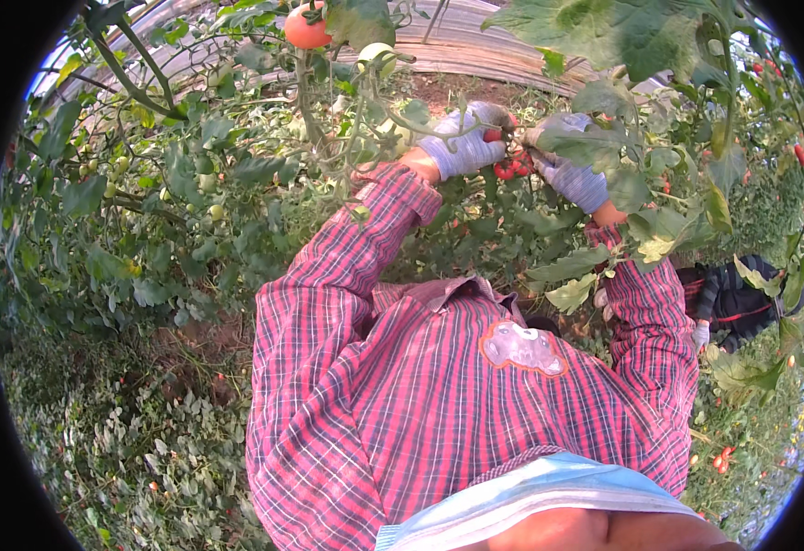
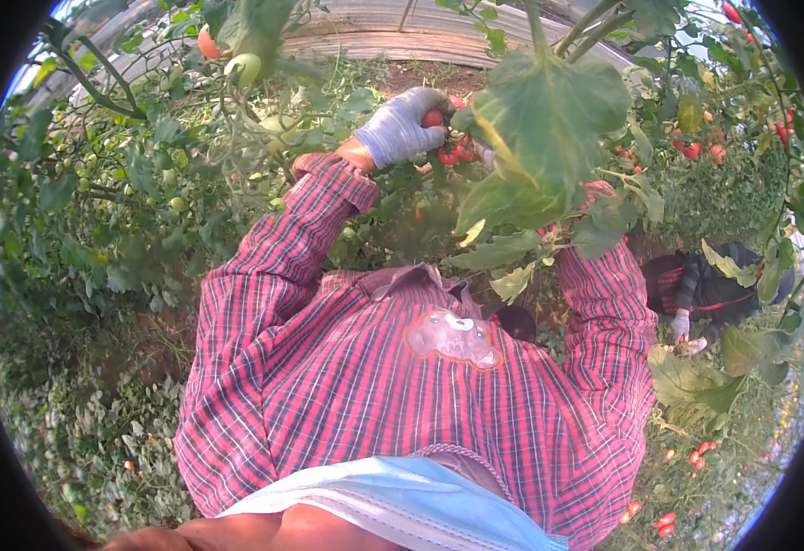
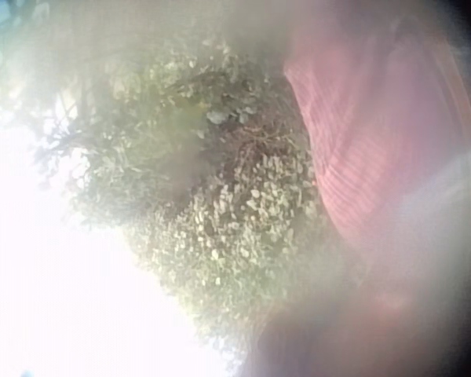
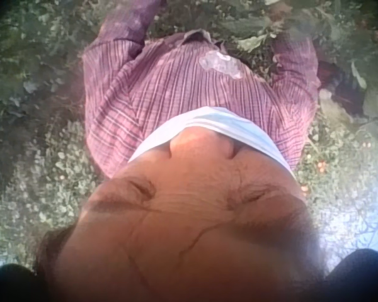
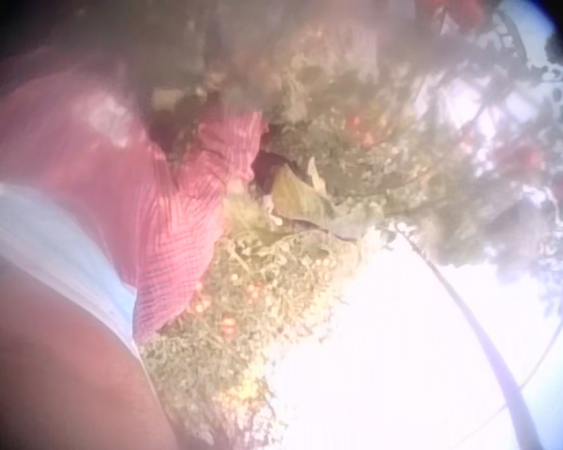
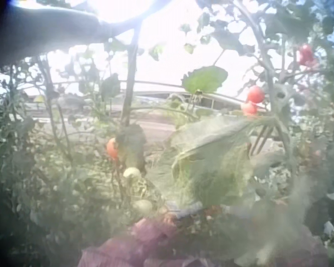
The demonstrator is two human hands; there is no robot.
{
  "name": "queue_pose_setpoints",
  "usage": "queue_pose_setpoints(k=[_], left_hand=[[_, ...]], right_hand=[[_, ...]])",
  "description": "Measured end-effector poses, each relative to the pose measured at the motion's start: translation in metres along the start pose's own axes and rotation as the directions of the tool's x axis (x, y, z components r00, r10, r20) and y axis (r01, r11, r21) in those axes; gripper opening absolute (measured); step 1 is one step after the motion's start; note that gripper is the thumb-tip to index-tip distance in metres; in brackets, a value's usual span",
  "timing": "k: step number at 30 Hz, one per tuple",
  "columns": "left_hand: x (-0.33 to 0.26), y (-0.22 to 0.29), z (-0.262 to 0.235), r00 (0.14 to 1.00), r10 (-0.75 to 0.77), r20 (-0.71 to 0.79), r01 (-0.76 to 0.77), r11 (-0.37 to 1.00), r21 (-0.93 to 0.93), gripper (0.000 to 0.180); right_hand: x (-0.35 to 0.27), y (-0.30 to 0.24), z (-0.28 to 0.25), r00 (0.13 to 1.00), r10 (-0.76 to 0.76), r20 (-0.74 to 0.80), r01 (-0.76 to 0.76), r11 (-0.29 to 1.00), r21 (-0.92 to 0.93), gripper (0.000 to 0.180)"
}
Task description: The person picks ripe red tomatoes from vines in a greenhouse and places them into a bucket. The person moves between plants, reaches into foliage, and collects tomatoes by hand.
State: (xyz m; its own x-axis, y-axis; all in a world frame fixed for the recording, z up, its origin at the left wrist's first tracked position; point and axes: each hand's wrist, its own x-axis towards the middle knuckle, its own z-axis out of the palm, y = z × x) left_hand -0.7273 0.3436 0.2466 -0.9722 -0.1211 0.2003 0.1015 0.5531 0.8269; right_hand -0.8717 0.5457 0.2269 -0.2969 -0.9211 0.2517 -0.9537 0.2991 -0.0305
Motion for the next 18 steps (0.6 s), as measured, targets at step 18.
queue_pose_setpoints(k=[18], left_hand=[[0.012,-0.018,0.026,0.962,0.034,-0.270,-0.049,0.998,-0.047,0.021]], right_hand=[[-0.002,0.004,0.008,0.990,0.077,-0.119,0.027,0.723,0.691,0.039]])
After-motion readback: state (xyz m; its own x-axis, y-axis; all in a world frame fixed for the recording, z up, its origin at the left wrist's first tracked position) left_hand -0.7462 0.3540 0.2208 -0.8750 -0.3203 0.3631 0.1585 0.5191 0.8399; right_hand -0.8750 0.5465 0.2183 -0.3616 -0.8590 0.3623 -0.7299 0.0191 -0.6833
